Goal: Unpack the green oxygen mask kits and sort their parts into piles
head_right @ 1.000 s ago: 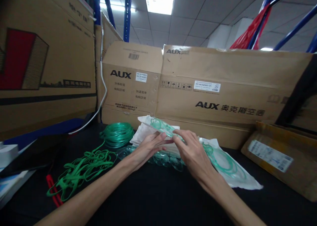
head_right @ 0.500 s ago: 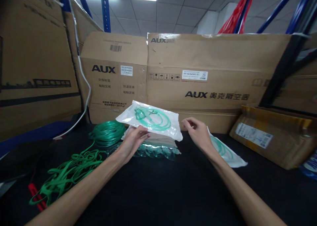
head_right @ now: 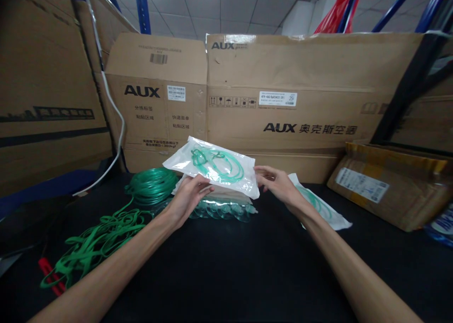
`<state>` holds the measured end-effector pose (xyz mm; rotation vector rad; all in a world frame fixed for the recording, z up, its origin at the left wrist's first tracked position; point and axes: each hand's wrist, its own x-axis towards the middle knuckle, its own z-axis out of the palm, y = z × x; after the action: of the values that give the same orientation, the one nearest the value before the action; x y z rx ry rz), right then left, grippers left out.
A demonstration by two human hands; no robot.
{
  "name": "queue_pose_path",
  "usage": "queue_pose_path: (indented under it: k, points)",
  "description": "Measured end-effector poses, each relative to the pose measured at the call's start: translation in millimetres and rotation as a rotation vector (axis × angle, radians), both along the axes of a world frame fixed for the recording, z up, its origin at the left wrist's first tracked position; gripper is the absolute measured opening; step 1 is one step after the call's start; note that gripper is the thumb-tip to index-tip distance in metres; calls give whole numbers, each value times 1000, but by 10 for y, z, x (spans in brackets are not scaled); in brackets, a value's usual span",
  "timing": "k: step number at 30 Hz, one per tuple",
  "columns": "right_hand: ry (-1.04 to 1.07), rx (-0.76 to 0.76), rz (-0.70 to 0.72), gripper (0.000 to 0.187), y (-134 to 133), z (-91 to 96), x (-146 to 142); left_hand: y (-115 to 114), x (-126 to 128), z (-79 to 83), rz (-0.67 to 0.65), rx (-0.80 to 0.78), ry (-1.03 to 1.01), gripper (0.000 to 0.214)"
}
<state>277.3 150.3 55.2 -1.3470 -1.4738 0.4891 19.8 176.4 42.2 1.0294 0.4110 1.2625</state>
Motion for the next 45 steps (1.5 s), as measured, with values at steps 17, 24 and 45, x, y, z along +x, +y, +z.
queue_pose_path:
  k: [17, 24, 45]
  points:
    - [353, -194, 188, 39, -78, 8, -228, -4, 11, -50, -56, 76, 131, 8]
    - [525, -222, 328, 23, -35, -42, -273, -10, 3, -61, -92, 100, 236, 20]
    - [575, -220, 318, 17, -79, 46, -2, 8, -11, -6, -125, -54, 216, 17]
